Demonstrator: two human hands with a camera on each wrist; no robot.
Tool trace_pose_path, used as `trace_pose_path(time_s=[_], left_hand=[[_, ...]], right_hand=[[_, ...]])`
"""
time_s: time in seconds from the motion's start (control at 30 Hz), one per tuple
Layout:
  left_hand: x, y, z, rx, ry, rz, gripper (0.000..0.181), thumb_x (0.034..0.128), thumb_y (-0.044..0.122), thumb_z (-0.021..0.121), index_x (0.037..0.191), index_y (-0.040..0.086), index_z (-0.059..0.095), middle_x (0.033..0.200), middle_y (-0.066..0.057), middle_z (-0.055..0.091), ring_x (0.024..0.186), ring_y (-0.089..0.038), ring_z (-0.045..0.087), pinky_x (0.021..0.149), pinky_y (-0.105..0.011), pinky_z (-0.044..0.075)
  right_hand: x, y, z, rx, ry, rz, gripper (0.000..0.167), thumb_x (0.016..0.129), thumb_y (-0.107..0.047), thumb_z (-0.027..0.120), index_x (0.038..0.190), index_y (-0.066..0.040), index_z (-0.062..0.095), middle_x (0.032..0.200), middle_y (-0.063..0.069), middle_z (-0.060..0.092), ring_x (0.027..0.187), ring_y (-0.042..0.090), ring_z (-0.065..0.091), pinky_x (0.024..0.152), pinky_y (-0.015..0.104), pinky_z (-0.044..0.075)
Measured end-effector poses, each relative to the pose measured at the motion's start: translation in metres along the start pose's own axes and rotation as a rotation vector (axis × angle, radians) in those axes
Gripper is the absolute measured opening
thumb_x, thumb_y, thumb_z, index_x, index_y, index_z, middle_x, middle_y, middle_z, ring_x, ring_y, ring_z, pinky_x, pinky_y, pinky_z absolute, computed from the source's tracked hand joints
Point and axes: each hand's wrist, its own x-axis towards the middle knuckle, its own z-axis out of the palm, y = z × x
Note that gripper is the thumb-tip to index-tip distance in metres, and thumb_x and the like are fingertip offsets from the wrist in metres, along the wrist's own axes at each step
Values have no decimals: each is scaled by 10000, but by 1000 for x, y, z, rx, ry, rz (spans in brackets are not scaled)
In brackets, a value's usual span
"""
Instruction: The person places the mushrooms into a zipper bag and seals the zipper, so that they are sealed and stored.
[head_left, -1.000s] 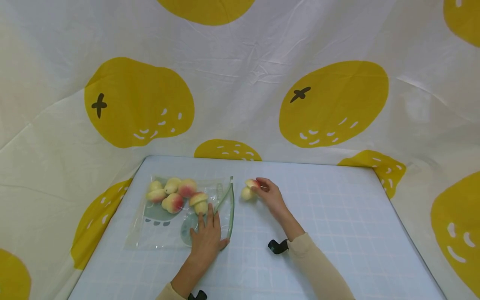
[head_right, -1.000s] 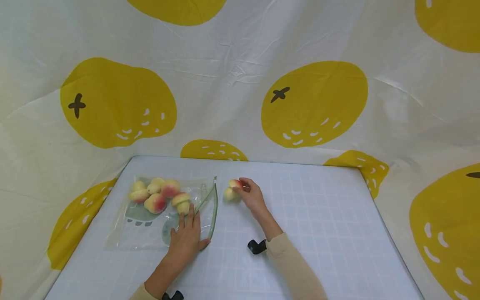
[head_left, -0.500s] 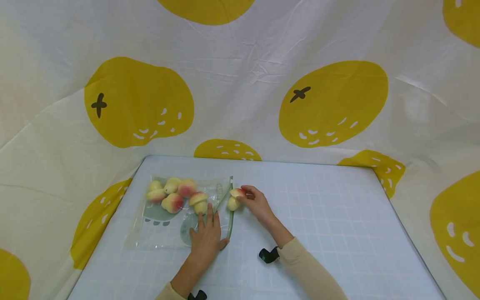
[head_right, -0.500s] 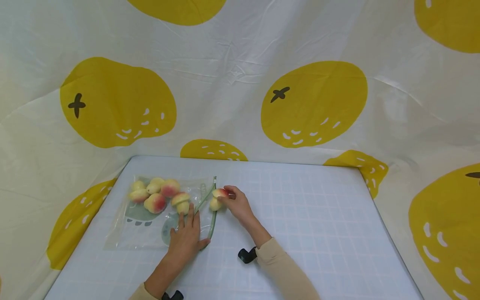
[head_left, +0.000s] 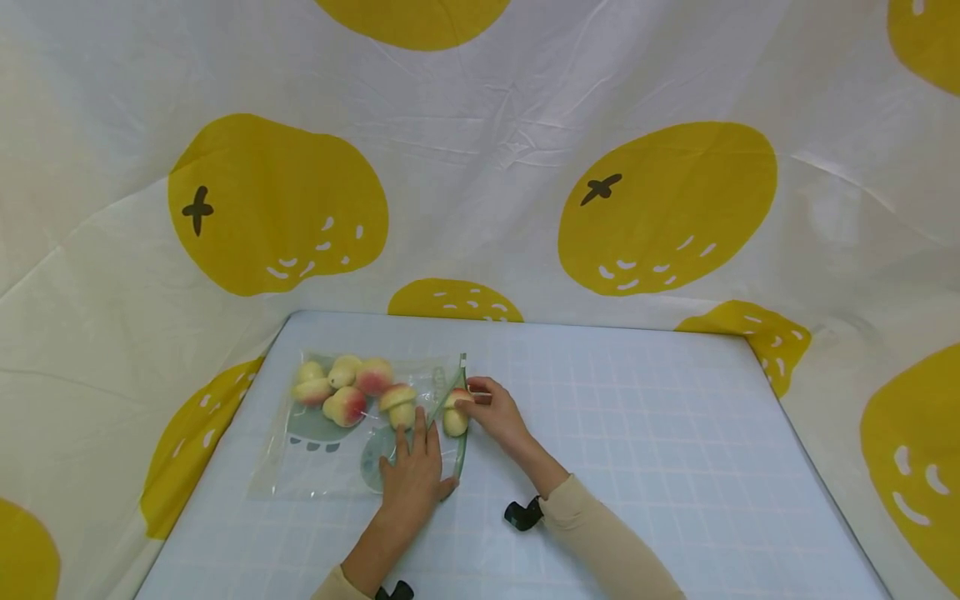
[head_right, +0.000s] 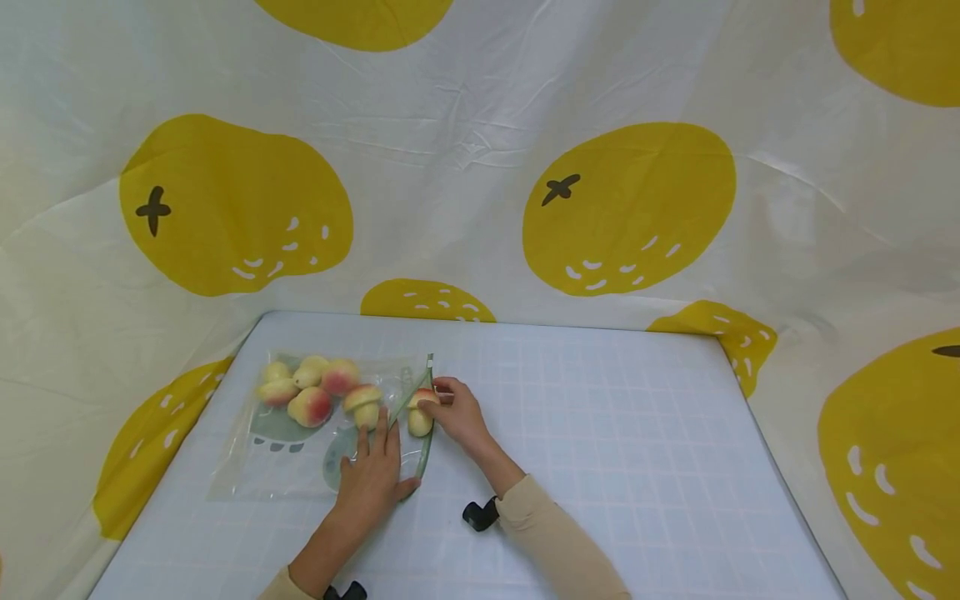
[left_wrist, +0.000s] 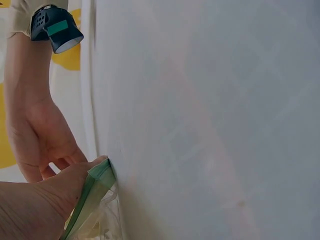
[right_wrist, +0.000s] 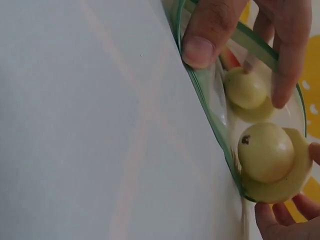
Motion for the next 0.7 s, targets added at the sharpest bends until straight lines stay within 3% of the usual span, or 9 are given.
trace_pose_path(time_s=[0.33, 0.7], left_hand=[[1, 0, 0, 2, -3, -6, 1013, 728, 489, 874, 1485, -5, 418, 1622, -203, 206, 1398, -506, 288, 844, -756, 405], [0, 0, 1, 12, 10, 5, 967, 731, 488, 872, 1443, -22, 463, 1615, -209, 217, 1382, -503, 307, 828, -753, 413]], right_hand=[[-2, -2, 11, -119, 36, -38, 430, 882, -238, 779, 1218, -7, 642, 1100, 150, 613, 883, 239, 617, 677, 298, 535], [-2, 0, 27, 63, 101, 48, 445, 879, -208, 770, 1228, 4, 592, 939, 117, 574, 773, 149, 624, 635, 232, 505]])
